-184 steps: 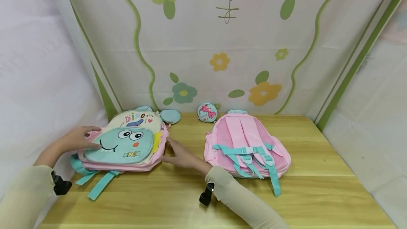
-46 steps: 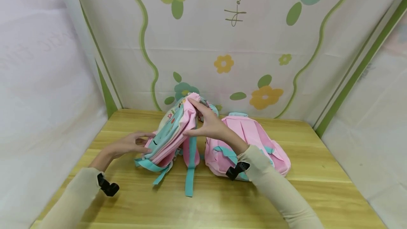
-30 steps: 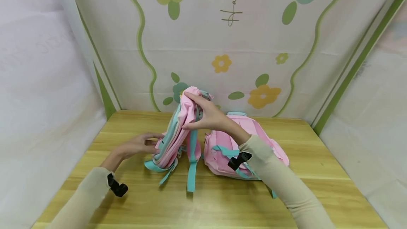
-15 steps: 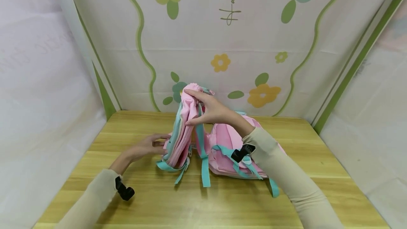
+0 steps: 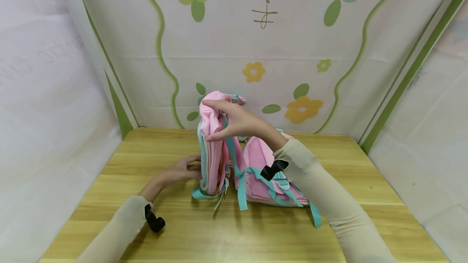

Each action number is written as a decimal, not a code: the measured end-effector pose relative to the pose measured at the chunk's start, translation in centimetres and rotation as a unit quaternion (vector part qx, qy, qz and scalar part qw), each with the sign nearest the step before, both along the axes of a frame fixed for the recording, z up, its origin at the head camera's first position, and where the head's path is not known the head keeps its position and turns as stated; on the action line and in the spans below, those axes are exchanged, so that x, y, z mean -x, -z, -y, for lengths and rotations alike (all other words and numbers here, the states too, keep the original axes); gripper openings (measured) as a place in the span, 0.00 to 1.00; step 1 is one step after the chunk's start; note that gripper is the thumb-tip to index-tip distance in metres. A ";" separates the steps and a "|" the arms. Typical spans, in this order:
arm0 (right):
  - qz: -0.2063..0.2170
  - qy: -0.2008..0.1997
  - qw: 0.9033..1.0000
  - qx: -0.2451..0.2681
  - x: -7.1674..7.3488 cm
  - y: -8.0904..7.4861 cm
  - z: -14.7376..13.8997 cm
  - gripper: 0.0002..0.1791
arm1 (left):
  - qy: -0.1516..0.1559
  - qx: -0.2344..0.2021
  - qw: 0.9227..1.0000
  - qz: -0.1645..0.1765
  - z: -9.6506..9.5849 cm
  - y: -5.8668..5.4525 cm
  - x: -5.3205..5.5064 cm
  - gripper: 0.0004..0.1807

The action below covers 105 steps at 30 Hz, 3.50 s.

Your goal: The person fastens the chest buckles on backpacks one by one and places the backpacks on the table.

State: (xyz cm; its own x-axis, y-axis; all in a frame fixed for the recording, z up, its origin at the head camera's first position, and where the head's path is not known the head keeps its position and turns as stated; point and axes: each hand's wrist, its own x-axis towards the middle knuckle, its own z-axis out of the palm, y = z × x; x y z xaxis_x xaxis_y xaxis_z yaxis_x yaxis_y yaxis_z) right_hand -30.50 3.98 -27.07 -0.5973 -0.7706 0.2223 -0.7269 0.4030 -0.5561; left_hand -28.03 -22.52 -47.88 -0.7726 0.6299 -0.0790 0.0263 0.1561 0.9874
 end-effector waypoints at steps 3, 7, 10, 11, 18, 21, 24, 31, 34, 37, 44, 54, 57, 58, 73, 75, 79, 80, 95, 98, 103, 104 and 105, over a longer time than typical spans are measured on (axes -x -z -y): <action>0.003 0.000 1.000 0.001 -0.1 0.0 0.5 0.56 | -0.005 0.007 1.000 -0.002 0.1 0.0 -0.1 0.42; 0.000 0.002 1.000 0.001 -0.3 0.2 1.0 0.57 | -0.005 0.018 1.000 -0.008 0.7 -0.1 -0.2 0.43; -0.005 -0.001 1.000 0.004 -0.4 0.4 1.3 0.57 | -0.005 0.021 1.000 -0.016 1.4 -0.2 -0.1 0.41; -0.006 -0.002 1.000 0.007 -0.4 0.5 1.4 0.57 | -0.008 0.022 1.000 -0.019 1.5 -0.2 -0.1 0.40; -0.006 -0.002 1.000 0.027 -0.3 1.2 1.9 0.57 | -0.078 0.043 0.994 -0.069 2.3 -1.2 0.1 0.30; -0.005 -0.002 0.999 0.035 -0.3 1.5 1.9 0.56 | -0.117 0.048 0.987 -0.100 2.3 -2.5 0.1 0.28; -0.002 -0.005 0.999 0.050 -0.3 1.9 2.1 0.56 | -0.158 0.021 0.979 -0.123 2.1 -4.4 0.1 0.27; -0.007 0.000 0.997 0.080 -0.4 2.5 2.8 0.55 | -0.191 -0.091 0.956 -0.202 2.2 -9.4 0.0 0.24; -0.011 0.003 0.996 0.084 -0.5 2.6 3.1 0.55 | -0.184 -0.126 0.947 -0.230 2.0 -11.3 -0.2 0.24; -0.018 0.005 0.996 0.089 -0.6 2.8 3.3 0.55 | -0.179 -0.141 0.942 -0.246 1.8 -13.0 -0.6 0.26; -0.015 0.011 0.995 0.096 -0.7 3.5 3.7 0.58 | -0.173 -0.098 0.947 -0.251 1.2 -15.3 -1.2 0.31; 0.013 0.012 0.994 0.108 -0.9 4.4 3.9 0.63 | -0.169 -0.057 0.944 -0.277 1.0 -15.6 -1.1 0.35; 0.020 0.007 0.993 0.114 -0.9 4.7 4.0 0.64 | -0.170 -0.050 0.944 -0.277 1.3 -15.6 -1.1 0.35; 0.025 0.006 0.993 0.114 -0.9 4.8 3.9 0.64 | -0.171 -0.048 0.944 -0.277 1.3 -15.6 -1.1 0.34; 0.060 0.008 0.993 0.101 -0.6 7.3 2.7 0.69 | -0.172 -0.059 0.949 -0.257 2.0 -15.4 -1.0 0.33; 0.061 0.008 0.993 0.098 -0.6 7.7 2.5 0.69 | -0.171 -0.061 0.950 -0.255 2.1 -15.3 -1.0 0.33; 0.058 0.009 0.994 0.091 -0.6 8.5 2.1 0.69 | -0.173 -0.061 0.950 -0.251 2.2 -15.3 -0.9 0.33; 0.056 0.009 0.994 0.090 -0.7 8.6 2.0 0.68 | -0.176 -0.060 0.950 -0.250 2.2 -15.3 -0.9 0.33; 0.029 0.020 0.996 0.076 -1.2 11.0 0.7 0.67 | -0.183 -0.050 0.950 -0.247 3.1 -15.1 -1.3 0.31; 0.053 0.025 0.996 0.074 -1.4 11.5 0.4 0.66 | -0.182 -0.048 0.952 -0.242 3.4 -15.1 -1.4 0.31; 0.096 0.026 0.993 0.067 -1.5 12.6 0.0 0.66 | -0.182 -0.053 0.953 -0.238 4.1 -14.8 -1.6 0.31; 0.100 0.024 0.993 0.066 -1.6 12.8 0.0 0.67 | -0.183 -0.054 0.953 -0.237 4.2 -14.7 -1.6 0.31; 0.102 0.024 0.992 0.064 -1.6 13.1 -0.1 0.67 | -0.183 -0.057 0.953 -0.236 4.3 -14.7 -1.7 0.31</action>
